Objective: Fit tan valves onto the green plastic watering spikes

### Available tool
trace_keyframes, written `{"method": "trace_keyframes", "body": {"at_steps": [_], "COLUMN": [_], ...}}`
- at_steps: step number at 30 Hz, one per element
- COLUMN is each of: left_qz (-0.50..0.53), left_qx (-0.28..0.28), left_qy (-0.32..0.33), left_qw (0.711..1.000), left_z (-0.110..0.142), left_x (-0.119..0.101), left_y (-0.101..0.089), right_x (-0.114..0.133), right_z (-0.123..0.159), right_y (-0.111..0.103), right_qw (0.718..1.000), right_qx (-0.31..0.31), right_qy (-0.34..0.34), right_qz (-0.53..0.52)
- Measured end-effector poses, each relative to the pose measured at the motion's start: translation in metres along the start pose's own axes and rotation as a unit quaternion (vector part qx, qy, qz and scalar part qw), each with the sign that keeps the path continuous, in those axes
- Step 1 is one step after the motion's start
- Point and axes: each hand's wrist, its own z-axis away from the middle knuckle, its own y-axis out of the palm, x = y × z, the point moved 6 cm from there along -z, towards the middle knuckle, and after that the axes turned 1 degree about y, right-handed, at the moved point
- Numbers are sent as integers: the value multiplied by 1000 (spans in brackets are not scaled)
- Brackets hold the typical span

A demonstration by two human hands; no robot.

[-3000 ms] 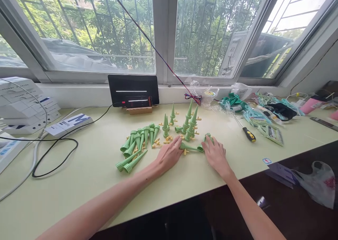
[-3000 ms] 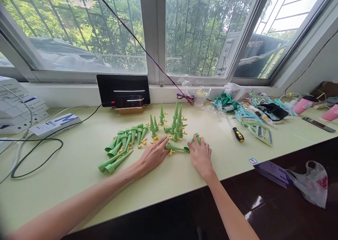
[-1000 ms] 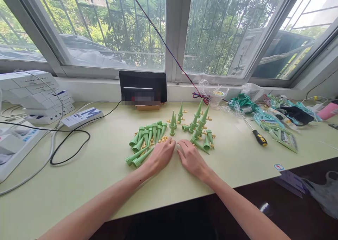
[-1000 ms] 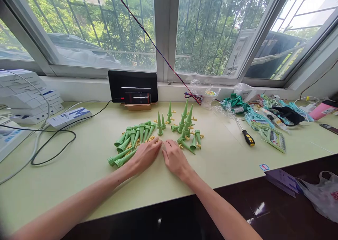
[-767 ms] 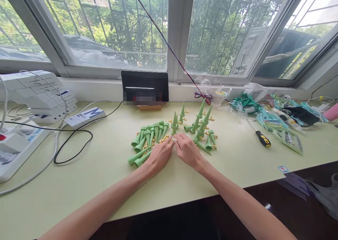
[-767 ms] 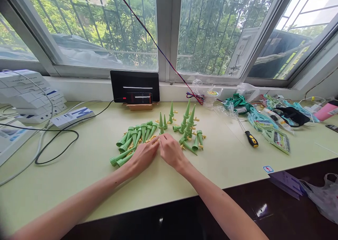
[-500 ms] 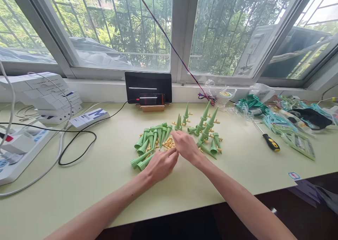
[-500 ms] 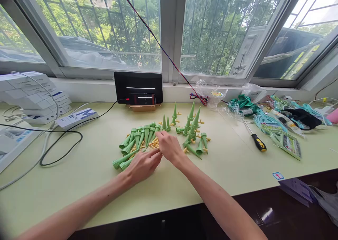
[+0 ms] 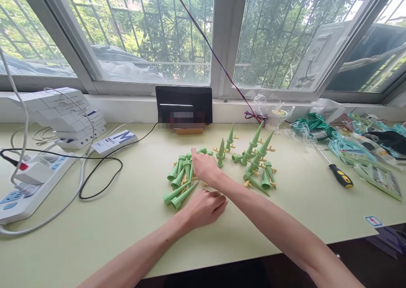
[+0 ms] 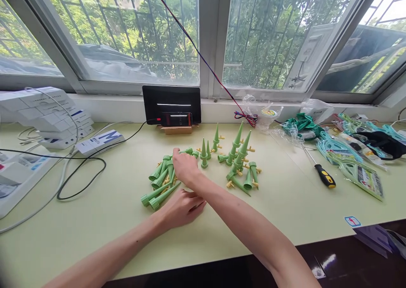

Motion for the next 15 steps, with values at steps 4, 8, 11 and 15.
{"method": "trace_keyframes", "body": {"at_steps": [4, 8, 11, 15], "left_qz": [22, 32, 42, 62], "left_qx": [11, -2, -8, -2], "left_qy": [-18, -22, -29, -41], "left_qw": [1000, 999, 999, 997], "left_z": [-2, -3, -4, -5], "left_x": [4, 5, 5, 8], "left_y": [0, -2, -4, -5], "right_x": [2, 3, 5, 4], "right_z": [-6, -5, -4, -3], "right_y": [7, 10, 10, 9], "right_qw": [1000, 999, 999, 998], "right_qx": [11, 5, -2, -10], "right_qy": [22, 20, 11, 3], "right_qz": [-8, -28, -36, -55]}}
